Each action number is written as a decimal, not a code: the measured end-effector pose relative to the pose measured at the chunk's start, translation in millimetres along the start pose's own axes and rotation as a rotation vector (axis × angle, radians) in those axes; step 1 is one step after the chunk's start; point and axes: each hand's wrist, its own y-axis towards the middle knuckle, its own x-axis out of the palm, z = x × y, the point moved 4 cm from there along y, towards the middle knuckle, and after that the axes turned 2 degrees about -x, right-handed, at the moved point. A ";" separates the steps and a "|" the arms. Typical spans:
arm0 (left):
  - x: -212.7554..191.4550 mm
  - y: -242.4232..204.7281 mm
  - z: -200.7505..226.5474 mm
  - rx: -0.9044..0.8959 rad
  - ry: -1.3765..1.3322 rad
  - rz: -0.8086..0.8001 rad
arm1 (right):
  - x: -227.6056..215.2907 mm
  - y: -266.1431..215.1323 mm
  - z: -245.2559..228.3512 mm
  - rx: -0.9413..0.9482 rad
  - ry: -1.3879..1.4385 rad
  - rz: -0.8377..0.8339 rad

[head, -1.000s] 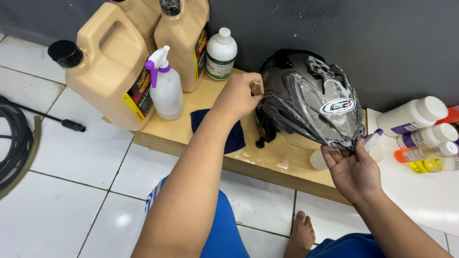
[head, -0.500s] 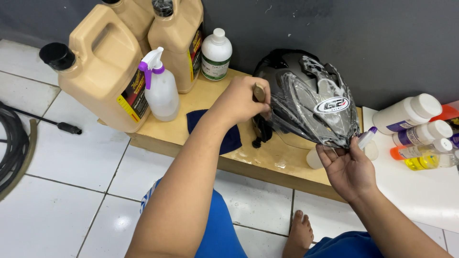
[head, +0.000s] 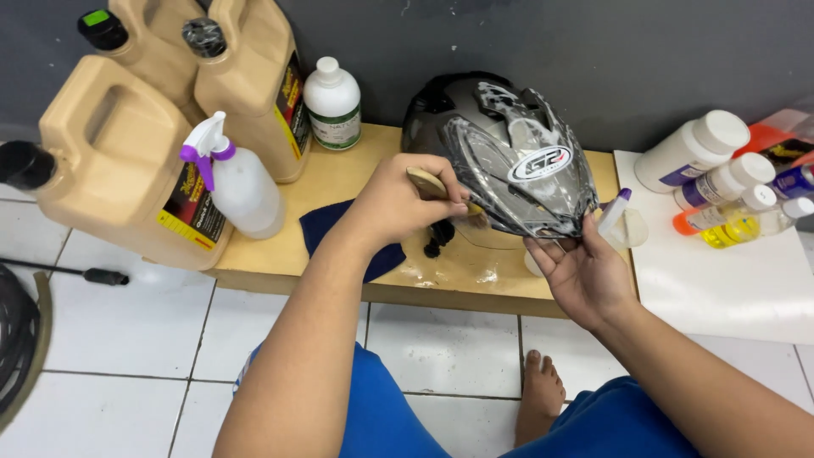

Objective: The person applies a white substance to a silver motorcycle helmet using a paintbrush. They dip the brush into a small container and spread the substance over the helmet's surface, covering the logo and vents.

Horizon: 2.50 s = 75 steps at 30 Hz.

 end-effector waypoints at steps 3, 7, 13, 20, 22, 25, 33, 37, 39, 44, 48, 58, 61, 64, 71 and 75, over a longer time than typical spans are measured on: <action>14.1 1.9 -1.6 -0.010 -0.047 -0.012 | -0.5 3.0 3.2 0.027 0.044 -0.012; -11.1 3.8 -3.1 -0.016 0.036 0.062 | 1.6 -1.7 1.6 0.043 0.057 -0.005; 7.1 3.6 -3.0 -0.035 -0.054 0.060 | 7.6 -7.0 2.5 0.071 0.090 0.014; 18.5 -2.5 16.9 0.043 -0.096 0.093 | 38.0 -19.7 15.9 0.134 0.093 0.002; 5.5 -1.8 16.1 0.049 -0.038 0.121 | 40.5 -23.0 16.8 0.147 0.089 0.000; -20.8 -2.1 13.0 0.099 0.092 0.234 | 39.4 -23.5 14.1 0.169 0.036 -0.001; -6.7 -10.3 24.6 0.058 0.013 0.206 | 35.7 -25.0 12.7 0.183 -0.039 -0.004; -6.9 -4.5 16.7 0.028 -0.012 0.200 | 41.7 -28.6 8.7 0.176 -0.064 -0.013; -19.0 0.8 9.8 0.117 0.079 0.358 | 50.4 -36.5 2.7 0.201 -0.127 0.015; -7.2 -3.9 21.5 0.134 0.027 0.263 | 51.8 -38.5 -2.7 0.205 -0.212 -0.006; 11.4 -6.6 27.2 0.127 -0.009 0.145 | 56.0 -43.3 -7.5 0.232 -0.284 -0.015; -8.1 -3.0 23.9 0.106 0.028 0.280 | 23.3 -18.5 16.4 0.252 -0.169 -0.026; 13.2 -7.1 27.2 0.070 -0.037 0.185 | 40.6 -28.7 21.9 0.241 -0.077 -0.015; 20.0 -13.2 38.3 0.090 -0.002 0.176 | 57.4 -34.6 27.3 0.268 -0.048 -0.029; -3.4 -10.2 33.7 0.133 0.197 0.347 | 63.3 -42.9 29.7 0.334 -0.124 -0.153; 14.8 -17.7 38.8 0.189 0.090 0.212 | 47.9 -43.4 36.7 0.433 -0.321 -0.242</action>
